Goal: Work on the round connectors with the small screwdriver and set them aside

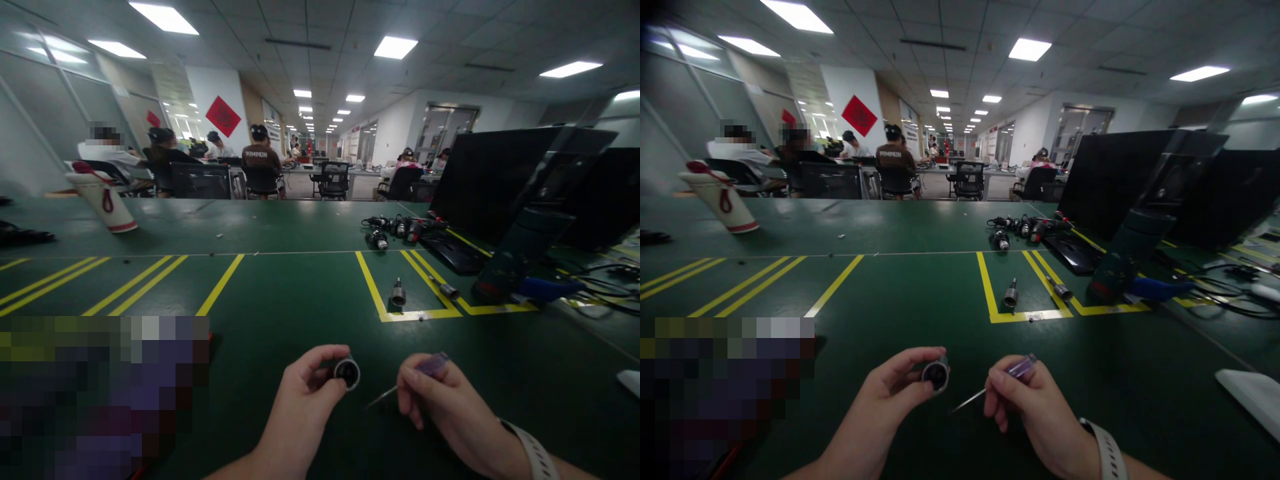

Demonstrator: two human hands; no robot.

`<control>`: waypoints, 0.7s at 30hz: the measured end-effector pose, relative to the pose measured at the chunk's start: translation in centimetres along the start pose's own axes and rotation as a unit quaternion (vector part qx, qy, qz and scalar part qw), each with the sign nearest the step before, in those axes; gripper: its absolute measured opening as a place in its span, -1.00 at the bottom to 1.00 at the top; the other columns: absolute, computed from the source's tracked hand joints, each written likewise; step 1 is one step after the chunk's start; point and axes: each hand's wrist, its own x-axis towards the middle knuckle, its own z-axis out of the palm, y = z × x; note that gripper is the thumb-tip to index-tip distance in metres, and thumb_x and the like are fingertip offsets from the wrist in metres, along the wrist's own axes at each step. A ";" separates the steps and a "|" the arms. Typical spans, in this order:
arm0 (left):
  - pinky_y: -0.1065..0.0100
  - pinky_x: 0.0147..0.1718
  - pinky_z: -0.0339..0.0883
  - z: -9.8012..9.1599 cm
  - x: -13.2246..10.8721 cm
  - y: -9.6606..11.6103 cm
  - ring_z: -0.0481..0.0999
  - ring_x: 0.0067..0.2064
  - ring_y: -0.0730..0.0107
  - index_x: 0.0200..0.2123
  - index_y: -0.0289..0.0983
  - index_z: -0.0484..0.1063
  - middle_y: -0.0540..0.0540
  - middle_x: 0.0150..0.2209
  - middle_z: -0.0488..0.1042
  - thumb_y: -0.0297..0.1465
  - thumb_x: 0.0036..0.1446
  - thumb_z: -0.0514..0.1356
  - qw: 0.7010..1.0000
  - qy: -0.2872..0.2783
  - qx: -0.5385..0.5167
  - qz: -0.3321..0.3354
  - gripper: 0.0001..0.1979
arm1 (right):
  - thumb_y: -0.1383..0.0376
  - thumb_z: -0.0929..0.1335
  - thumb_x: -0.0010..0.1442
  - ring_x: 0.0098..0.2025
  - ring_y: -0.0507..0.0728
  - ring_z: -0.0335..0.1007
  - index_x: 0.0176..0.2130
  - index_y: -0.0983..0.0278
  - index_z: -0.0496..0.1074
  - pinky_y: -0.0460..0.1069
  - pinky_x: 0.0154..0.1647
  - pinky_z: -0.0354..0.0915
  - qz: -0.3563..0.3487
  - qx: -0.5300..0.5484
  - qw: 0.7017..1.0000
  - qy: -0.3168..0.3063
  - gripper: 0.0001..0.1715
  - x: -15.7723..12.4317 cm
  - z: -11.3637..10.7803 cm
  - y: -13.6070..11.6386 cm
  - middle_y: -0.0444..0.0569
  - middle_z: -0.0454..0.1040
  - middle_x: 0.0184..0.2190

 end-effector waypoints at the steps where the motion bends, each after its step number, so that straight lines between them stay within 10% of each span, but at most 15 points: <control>1: 0.27 -0.18 0.36 0.0 0.1 -0.1 0.56 -0.23 0.23 -0.28 -0.25 0.57 -0.06 -0.34 0.63 -0.55 -0.20 0.23 1.000 0.000 -0.007 0.002 -0.68 | 0.08 0.46 0.03 -0.58 -0.03 0.32 -0.48 0.30 0.42 -0.18 -0.61 0.23 -0.007 0.027 1.000 0.004 -0.66 0.0 0.0 -0.2 -0.13 0.45 -0.62; 6: 0.25 -0.18 0.37 0.0 0.2 -0.5 0.57 -0.23 0.21 -0.27 -0.24 0.58 -0.08 -0.34 0.64 -0.54 -0.21 0.26 1.000 -0.013 -0.027 0.003 -0.67 | 0.20 0.34 0.21 -0.52 0.01 0.38 -0.40 0.26 0.48 -0.13 -0.55 0.31 -0.202 -0.104 0.973 -0.038 -0.77 -1.1 0.1 -2.3 -0.07 0.48 -0.54; 12: 0.28 -0.22 0.39 0.1 -0.3 -0.1 0.57 -0.26 0.24 -0.28 -0.27 0.57 -0.10 -0.34 0.63 -0.52 -0.18 0.26 0.999 -0.024 -0.022 0.008 -0.70 | 0.44 0.28 0.24 -0.41 0.08 0.46 -0.20 0.33 0.43 -0.06 -0.39 0.40 -0.441 -0.437 0.775 -0.118 -0.85 -2.3 1.7 -4.2 0.02 0.54 -0.45; 21: 0.29 -0.28 0.41 0.5 -0.3 0.3 0.57 -0.31 0.25 -0.34 -0.30 0.58 -0.10 -0.38 0.63 -0.51 -0.22 0.28 1.000 -0.008 -0.003 0.019 -0.74 | 0.39 0.21 0.32 -0.46 0.07 0.50 -0.25 0.34 0.42 -0.08 -0.41 0.43 -0.521 -0.537 0.659 -0.075 -0.78 -2.4 2.9 -3.6 0.00 0.57 -0.51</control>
